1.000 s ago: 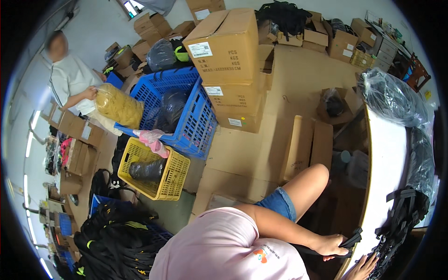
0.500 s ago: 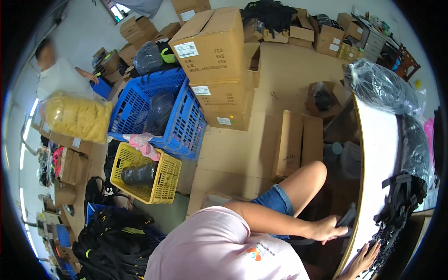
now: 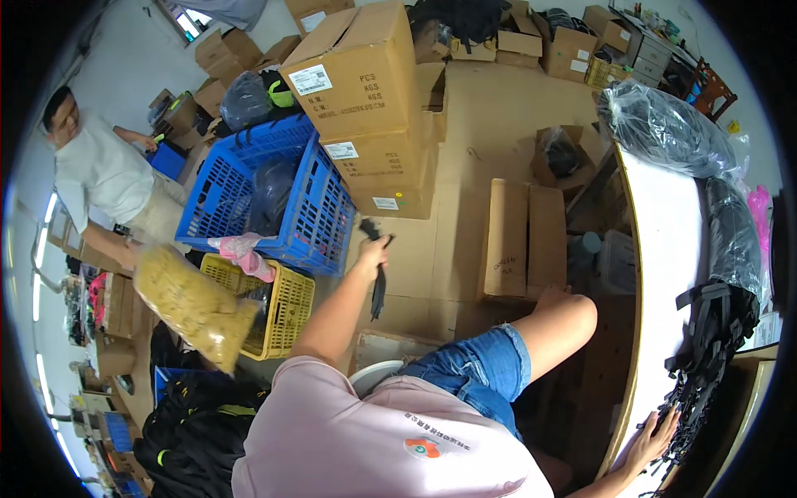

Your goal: The person sits at a table and repeatedly picks up small black plastic clips, inserting them into slots on a black fabric strap. The person handles the components by hand, working on one strap at a time. A coworker is visible in the background moving crates.

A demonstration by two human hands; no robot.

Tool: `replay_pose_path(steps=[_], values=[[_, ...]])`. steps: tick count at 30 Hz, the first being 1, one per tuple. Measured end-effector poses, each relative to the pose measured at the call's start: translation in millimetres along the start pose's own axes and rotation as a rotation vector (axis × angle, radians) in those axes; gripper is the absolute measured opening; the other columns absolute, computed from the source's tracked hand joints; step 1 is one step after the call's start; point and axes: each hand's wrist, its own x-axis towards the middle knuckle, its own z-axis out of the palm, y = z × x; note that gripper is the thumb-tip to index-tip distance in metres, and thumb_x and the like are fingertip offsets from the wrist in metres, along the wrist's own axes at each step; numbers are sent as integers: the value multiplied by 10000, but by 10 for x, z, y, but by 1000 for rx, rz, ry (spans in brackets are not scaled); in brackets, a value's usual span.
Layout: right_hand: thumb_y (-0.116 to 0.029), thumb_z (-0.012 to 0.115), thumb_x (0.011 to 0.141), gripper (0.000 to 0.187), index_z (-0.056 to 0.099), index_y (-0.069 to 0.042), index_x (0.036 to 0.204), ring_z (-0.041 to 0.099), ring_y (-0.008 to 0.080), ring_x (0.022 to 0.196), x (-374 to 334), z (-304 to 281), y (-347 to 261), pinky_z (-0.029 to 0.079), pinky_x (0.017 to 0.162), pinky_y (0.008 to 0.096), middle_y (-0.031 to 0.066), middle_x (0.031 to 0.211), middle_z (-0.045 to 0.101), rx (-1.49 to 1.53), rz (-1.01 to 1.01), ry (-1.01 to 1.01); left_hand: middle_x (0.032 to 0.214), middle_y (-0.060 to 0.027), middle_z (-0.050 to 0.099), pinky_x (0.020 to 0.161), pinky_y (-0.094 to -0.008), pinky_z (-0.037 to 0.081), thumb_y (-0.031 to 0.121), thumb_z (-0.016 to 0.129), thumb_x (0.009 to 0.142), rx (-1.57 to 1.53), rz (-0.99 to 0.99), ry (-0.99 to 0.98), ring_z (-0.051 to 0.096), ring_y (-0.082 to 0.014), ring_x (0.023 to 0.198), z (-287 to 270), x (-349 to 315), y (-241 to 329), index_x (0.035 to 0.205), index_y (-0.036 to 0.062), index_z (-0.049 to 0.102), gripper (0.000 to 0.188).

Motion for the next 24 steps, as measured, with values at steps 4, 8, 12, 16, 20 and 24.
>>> replay_pose_path(steps=[4,8,12,16,20,24], values=[[-326,458,853,427,430,-111,1221,360,289,1169,34,-125,-109,278,957,372,130,1273,384,12,-50,32,457,17,347,347,-268,284,159,516,809,-18,-116,223,317,-98,349,-210,203,-382,670,85,429,180],[-320,468,850,420,445,-103,1209,366,279,1166,40,-59,-36,278,961,363,129,1264,397,47,-58,43,461,5,359,349,-274,292,130,516,803,-10,-214,276,330,-112,350,-211,254,-559,692,75,441,145],[-337,461,849,417,457,-115,1202,357,272,1171,26,21,81,264,963,385,119,1267,395,101,-64,79,486,-2,395,354,-287,313,133,536,790,26,-171,228,361,-122,367,-220,274,-688,713,65,452,133],[-330,465,851,429,444,-97,1210,366,270,1167,25,-22,3,267,965,359,125,1265,397,109,-68,75,500,5,415,338,-268,321,160,552,786,62,-162,218,372,-112,376,-232,281,-789,739,70,489,119],[-399,379,870,466,360,-166,1273,294,264,1216,-7,-26,-81,195,984,425,86,1330,313,-92,57,-55,496,29,396,337,-236,303,219,554,801,182,32,56,355,-83,376,221,-129,-411,769,84,517,144],[-422,322,881,464,319,-215,1296,232,256,1248,-143,-78,-136,131,990,466,52,1370,243,-182,78,-113,484,61,372,333,-212,278,300,552,811,252,224,-260,333,-44,385,841,-750,127,822,93,534,208]])
